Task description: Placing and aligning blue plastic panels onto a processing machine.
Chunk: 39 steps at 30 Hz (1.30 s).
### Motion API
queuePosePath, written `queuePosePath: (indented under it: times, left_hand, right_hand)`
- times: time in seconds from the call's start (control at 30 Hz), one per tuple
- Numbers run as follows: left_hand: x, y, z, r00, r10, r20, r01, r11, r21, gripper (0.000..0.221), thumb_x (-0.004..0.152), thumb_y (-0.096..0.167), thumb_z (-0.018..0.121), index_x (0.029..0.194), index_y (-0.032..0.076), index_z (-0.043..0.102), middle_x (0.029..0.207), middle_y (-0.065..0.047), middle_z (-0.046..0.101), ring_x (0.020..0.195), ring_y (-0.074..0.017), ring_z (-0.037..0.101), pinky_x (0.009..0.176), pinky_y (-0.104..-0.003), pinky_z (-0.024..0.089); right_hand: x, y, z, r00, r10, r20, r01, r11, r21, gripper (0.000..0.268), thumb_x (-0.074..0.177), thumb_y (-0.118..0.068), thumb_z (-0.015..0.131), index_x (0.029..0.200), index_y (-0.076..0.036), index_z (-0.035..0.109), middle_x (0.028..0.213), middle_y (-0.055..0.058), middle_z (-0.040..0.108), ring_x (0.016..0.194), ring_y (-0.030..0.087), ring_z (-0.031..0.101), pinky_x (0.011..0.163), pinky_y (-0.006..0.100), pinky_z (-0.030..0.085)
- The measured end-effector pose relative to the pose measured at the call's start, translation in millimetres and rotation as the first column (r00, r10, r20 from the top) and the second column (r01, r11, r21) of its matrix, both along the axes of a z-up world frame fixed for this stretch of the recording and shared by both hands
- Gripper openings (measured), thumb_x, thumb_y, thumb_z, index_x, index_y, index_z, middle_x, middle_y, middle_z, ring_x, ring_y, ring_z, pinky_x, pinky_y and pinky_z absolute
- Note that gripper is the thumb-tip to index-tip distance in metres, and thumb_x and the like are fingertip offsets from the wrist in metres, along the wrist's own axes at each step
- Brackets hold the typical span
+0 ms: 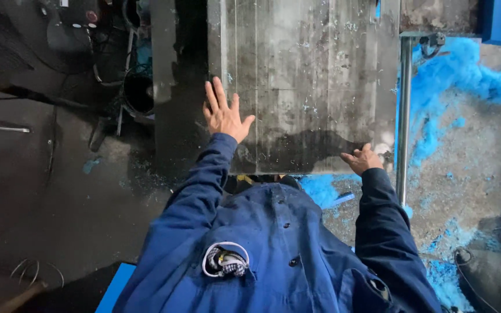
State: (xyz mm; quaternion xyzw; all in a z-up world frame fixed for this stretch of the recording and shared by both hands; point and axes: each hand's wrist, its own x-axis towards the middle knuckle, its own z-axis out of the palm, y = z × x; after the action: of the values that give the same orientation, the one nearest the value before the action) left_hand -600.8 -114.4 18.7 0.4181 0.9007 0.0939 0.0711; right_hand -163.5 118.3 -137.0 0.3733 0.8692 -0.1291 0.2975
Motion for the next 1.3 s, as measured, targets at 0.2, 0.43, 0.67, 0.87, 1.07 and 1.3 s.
queuePosePath:
  times: [0.2,0.43,0.67,0.87,1.07,1.3]
  left_hand:
    - [9.5,0.9,-4.2,0.999,-0.028,-0.045,0.029,0.999,0.036,0.078,0.08,0.062,0.078,0.14,0.013,0.065,0.169,-0.026,0.006,0.155,-0.0461,0.006,0.113,-0.062,0.031]
    - [9.5,7.1,-12.1,0.99,0.012,-0.137,-0.006,0.999,0.043,0.073,0.084,0.066,0.074,0.134,0.013,0.07,0.17,-0.023,0.009,0.155,-0.045,0.008,0.113,-0.061,0.031]
    - [9.2,8.8,-21.1,0.988,0.019,-0.155,-0.013,0.999,0.039,0.071,0.084,0.066,0.074,0.131,0.013,0.073,0.171,-0.023,0.01,0.155,-0.0454,0.009,0.114,-0.06,0.032]
    - [11.9,9.9,-22.6,0.979,0.005,-0.206,0.007,0.998,0.058,0.069,0.084,0.067,0.075,0.127,0.013,0.075,0.17,-0.023,0.013,0.155,-0.046,0.013,0.112,-0.061,0.035]
    - [13.9,11.6,-25.0,0.977,0.007,-0.214,0.001,0.999,0.037,0.066,0.085,0.066,0.075,0.125,0.014,0.076,0.171,-0.023,0.014,0.155,-0.0464,0.014,0.11,-0.061,0.035]
    - [9.0,19.7,-26.3,0.985,0.053,-0.166,-0.048,0.998,0.034,0.08,0.086,0.063,0.077,0.147,0.014,0.059,0.169,-0.021,0.016,0.154,-0.0462,0.015,0.114,-0.07,0.025]
  right_hand:
    - [6.8,-3.2,6.7,0.994,-0.077,0.079,0.077,0.997,0.003,0.053,0.097,-0.065,0.051,0.129,-0.028,0.07,0.13,0.027,0.057,0.113,0.043,0.065,0.095,0.05,0.054]
    - [-11.0,-0.7,28.2,0.994,-0.047,0.104,0.056,0.995,-0.085,0.062,0.093,-0.066,0.042,0.134,-0.029,0.071,0.135,0.029,0.053,0.118,0.046,0.064,0.097,0.052,0.054]
    - [-23.1,-9.1,47.4,0.946,-0.321,0.038,0.324,0.942,-0.094,0.085,0.088,-0.078,0.056,0.126,-0.003,0.071,0.141,0.033,0.049,0.119,0.047,0.063,0.101,0.054,0.05]
    - [-37.5,-17.7,77.0,0.937,-0.35,0.005,0.348,0.931,-0.107,0.086,0.085,-0.076,0.059,0.122,0.0,0.073,0.143,0.032,0.046,0.12,0.048,0.061,0.099,0.056,0.051]
    - [-46.5,-23.5,99.9,0.944,-0.331,-0.001,0.33,0.942,-0.053,0.08,0.086,-0.073,0.061,0.116,-0.001,0.075,0.147,0.029,0.04,0.124,0.053,0.054,0.096,0.058,0.051]
    - [-56.2,-26.4,103.5,0.906,-0.384,-0.179,0.359,0.92,-0.154,0.07,0.09,-0.061,0.065,0.138,-0.011,0.063,0.142,0.021,0.054,0.123,0.044,0.06,0.097,0.054,0.052]
